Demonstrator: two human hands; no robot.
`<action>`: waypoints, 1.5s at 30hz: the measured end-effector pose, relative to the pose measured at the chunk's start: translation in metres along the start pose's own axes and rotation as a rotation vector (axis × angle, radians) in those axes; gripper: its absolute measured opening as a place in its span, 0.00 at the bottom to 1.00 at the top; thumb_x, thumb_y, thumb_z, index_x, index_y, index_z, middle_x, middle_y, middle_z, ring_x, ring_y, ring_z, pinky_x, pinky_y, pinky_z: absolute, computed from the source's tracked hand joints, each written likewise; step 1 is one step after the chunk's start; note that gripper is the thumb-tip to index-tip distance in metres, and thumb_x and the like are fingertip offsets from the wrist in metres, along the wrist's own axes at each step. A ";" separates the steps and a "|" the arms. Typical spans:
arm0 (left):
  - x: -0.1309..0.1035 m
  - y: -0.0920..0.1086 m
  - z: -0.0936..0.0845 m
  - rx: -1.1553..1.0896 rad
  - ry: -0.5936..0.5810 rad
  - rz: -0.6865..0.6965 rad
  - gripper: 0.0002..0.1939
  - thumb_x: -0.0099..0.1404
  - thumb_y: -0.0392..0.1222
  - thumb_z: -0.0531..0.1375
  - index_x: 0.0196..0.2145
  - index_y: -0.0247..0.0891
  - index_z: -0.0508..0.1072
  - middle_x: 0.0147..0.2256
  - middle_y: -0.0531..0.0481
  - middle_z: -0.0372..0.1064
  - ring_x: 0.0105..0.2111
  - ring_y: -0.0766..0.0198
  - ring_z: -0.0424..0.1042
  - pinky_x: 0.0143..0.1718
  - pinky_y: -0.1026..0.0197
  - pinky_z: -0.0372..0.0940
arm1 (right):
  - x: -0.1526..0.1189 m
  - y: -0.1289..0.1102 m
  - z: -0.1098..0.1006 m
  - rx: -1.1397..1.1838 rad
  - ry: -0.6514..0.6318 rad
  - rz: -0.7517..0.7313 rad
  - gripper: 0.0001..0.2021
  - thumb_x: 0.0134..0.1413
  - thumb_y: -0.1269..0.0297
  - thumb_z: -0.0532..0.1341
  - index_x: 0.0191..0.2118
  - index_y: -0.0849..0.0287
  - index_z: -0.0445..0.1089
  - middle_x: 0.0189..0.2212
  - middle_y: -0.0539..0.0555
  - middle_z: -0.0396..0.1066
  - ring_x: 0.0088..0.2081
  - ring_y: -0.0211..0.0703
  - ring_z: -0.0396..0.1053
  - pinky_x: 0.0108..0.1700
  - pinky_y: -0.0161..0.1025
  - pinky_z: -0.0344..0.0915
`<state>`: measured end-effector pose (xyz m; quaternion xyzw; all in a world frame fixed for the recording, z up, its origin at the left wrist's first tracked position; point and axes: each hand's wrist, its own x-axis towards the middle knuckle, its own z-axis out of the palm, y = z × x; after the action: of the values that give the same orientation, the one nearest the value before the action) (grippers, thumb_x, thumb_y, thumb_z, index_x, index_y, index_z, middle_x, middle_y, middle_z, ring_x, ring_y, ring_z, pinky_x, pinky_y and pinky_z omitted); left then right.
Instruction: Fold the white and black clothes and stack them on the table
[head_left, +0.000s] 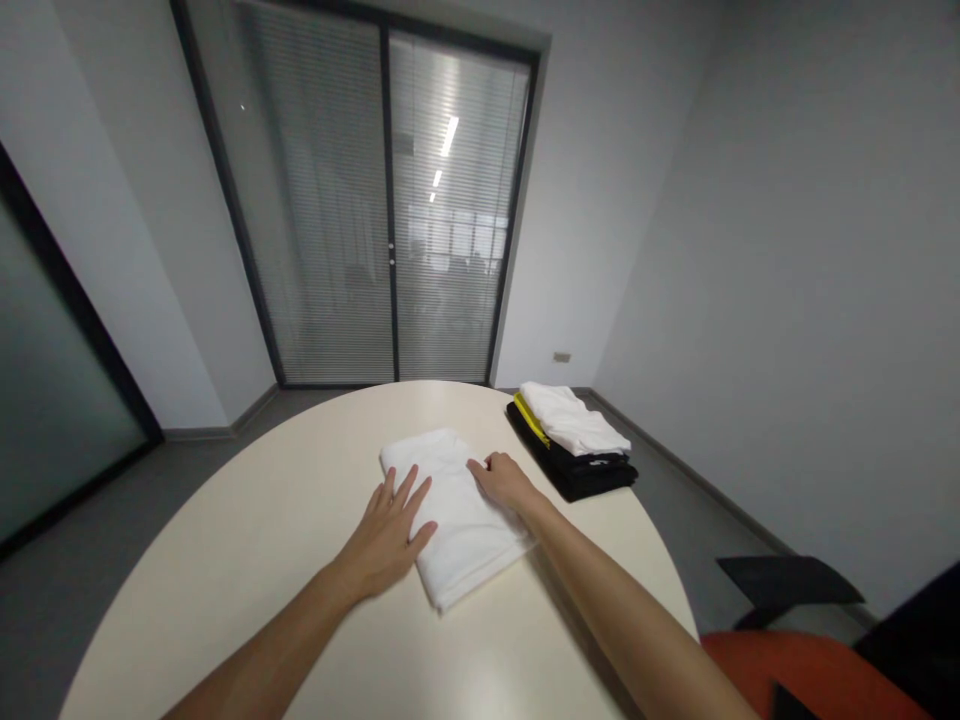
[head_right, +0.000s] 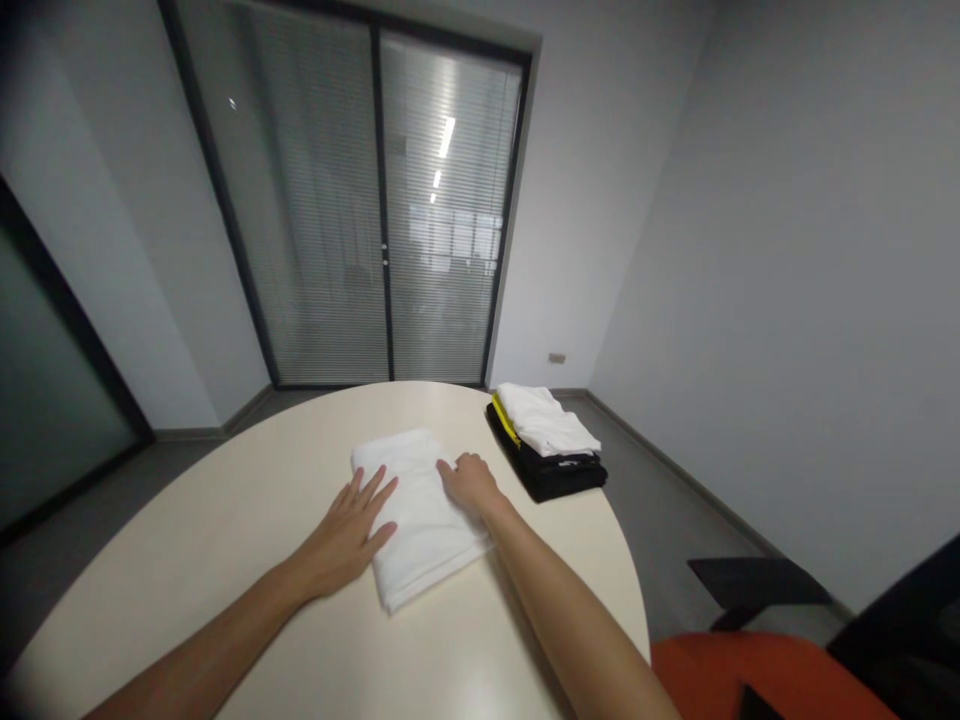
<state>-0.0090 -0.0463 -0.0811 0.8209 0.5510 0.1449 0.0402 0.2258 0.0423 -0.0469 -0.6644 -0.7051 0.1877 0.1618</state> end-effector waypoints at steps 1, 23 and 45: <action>0.000 0.000 -0.001 -0.006 0.000 -0.010 0.35 0.73 0.61 0.42 0.71 0.43 0.47 0.72 0.47 0.33 0.70 0.42 0.30 0.67 0.38 0.42 | 0.002 -0.003 -0.001 0.000 -0.003 0.001 0.24 0.64 0.47 0.53 0.45 0.67 0.72 0.46 0.68 0.74 0.46 0.53 0.72 0.44 0.40 0.62; 0.008 -0.014 0.003 0.067 0.037 -0.238 0.37 0.73 0.58 0.40 0.69 0.28 0.52 0.69 0.38 0.47 0.69 0.44 0.44 0.68 0.43 0.44 | 0.031 -0.028 -0.189 -0.245 0.346 -0.161 0.20 0.65 0.61 0.56 0.60 0.60 0.63 0.47 0.62 0.76 0.48 0.50 0.73 0.47 0.39 0.64; 0.010 -0.024 0.017 0.061 0.085 -0.242 0.37 0.72 0.59 0.41 0.68 0.29 0.56 0.68 0.41 0.51 0.69 0.47 0.46 0.68 0.44 0.46 | 0.098 0.087 -0.268 0.040 0.352 -0.048 0.25 0.61 0.57 0.59 0.60 0.64 0.67 0.46 0.63 0.77 0.37 0.43 0.74 0.40 0.35 0.69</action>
<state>-0.0222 -0.0262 -0.1011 0.7424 0.6513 0.1569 0.0090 0.4234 0.1572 0.1439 -0.6666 -0.6776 0.0784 0.3005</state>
